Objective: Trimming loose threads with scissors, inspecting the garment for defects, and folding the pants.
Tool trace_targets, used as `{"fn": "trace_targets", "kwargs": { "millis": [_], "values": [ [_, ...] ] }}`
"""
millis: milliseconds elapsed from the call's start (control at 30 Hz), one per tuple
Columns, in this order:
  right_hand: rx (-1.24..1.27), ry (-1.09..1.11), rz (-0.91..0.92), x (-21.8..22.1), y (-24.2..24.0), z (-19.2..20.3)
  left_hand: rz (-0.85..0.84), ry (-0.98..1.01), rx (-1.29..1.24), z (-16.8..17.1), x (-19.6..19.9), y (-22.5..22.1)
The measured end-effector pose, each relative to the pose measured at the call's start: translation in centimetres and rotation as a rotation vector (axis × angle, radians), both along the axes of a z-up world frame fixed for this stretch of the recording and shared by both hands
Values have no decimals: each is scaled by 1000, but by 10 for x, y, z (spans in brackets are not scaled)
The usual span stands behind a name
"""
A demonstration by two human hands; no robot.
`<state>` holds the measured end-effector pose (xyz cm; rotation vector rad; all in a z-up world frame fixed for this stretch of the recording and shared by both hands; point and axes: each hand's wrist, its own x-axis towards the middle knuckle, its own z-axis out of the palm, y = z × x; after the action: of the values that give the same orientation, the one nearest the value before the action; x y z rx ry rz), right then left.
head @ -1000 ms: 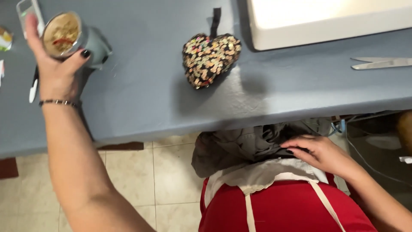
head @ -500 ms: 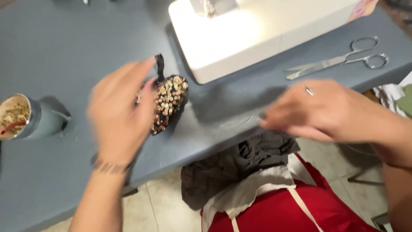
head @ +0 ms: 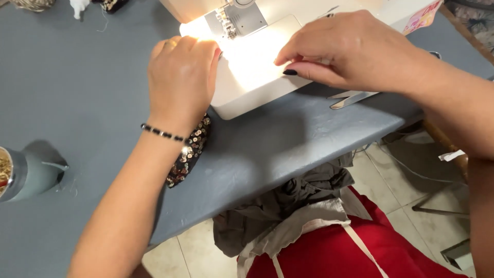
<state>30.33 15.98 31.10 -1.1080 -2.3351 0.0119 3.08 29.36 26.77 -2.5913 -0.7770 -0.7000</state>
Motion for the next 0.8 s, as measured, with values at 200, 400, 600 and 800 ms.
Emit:
{"fn": "trace_targets", "kwargs": {
  "millis": [200,400,600,800],
  "values": [
    [192,3,97,-9,22,-1,-87,-133,-120,24,-24,-50],
    [476,-127,128,-29,58,-12,-184,-232,-203,45,-26,-90],
    [502,-241,166,-28,68,-14,-240,-237,-366,43,-26,-116],
    [420,-269,207,-27,47,-11,-324,-288,-393,38,-20,-130]
  ]
}}
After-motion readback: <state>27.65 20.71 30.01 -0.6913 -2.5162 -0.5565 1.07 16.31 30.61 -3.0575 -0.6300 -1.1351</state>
